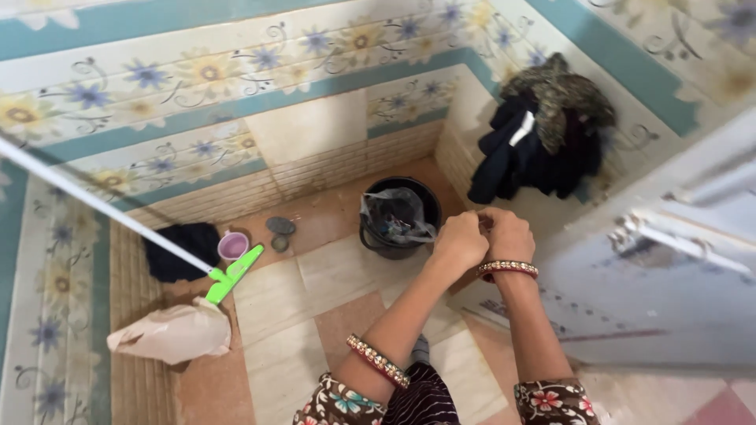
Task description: The person sorts items from a white bag and places them into a black bucket by hand.
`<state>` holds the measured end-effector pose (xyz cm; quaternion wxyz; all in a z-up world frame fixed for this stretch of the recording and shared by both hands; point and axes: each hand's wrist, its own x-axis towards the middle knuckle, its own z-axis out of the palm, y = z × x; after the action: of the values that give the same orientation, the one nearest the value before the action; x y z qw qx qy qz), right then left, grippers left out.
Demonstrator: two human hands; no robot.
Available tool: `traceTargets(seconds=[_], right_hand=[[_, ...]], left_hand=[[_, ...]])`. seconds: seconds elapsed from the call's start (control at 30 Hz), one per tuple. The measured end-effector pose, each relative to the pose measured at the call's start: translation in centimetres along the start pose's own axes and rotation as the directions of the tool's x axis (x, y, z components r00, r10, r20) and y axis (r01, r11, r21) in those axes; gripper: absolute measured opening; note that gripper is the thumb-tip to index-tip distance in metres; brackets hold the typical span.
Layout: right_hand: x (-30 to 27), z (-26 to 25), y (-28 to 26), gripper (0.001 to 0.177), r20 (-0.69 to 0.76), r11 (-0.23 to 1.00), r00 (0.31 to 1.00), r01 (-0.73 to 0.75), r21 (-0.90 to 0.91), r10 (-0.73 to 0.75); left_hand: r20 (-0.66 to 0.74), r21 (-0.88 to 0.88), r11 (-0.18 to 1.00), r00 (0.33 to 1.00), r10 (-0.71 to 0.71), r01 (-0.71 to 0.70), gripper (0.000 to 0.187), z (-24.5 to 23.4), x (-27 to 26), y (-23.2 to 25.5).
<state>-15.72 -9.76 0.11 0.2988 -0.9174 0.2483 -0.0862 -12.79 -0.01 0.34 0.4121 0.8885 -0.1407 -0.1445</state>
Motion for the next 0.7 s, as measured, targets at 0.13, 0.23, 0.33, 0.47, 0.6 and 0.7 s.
traceTargets(seconds=[0.13,0.23,0.33,0.47,0.6,0.7], right_hand=[[-2.3,-1.5,3.3,0.025,-0.084,1.000,0.996,-0.006,-0.031,0.003],[-4.1,-3.2,5.7,0.027,-0.126,0.995,0.988,-0.095,-0.031,0.090],[-5.6,-5.1,8.1,0.029,-0.156,0.979,0.968,-0.203,-0.021,0.197],[-7.7,-7.8,11.7,0.027,-0.206,0.949,0.929,-0.314,-0.008,0.306],[-9.5,-10.1,15.5,0.030,-0.254,0.898,0.868,-0.439,0.011,0.427],[-10.6,-11.7,18.9,0.029,-0.308,0.875,0.828,-0.484,0.027,0.468]], left_hand=[[0.107,-0.001,1.000,0.994,0.017,-0.016,0.039,2.0,-2.4,1.8],[0.181,-0.013,0.999,0.983,0.033,-0.031,0.039,4.0,-3.8,3.5],[0.246,-0.005,0.997,0.966,0.081,-0.083,0.038,6.6,-4.6,5.2],[0.303,-0.070,0.972,0.924,0.234,-0.223,0.035,11.1,-5.7,6.7],[0.359,-0.176,0.936,0.866,0.348,-0.304,0.030,16.0,-6.5,8.1],[0.414,-0.141,0.923,0.826,0.383,-0.357,0.030,19.6,-7.5,9.9]])
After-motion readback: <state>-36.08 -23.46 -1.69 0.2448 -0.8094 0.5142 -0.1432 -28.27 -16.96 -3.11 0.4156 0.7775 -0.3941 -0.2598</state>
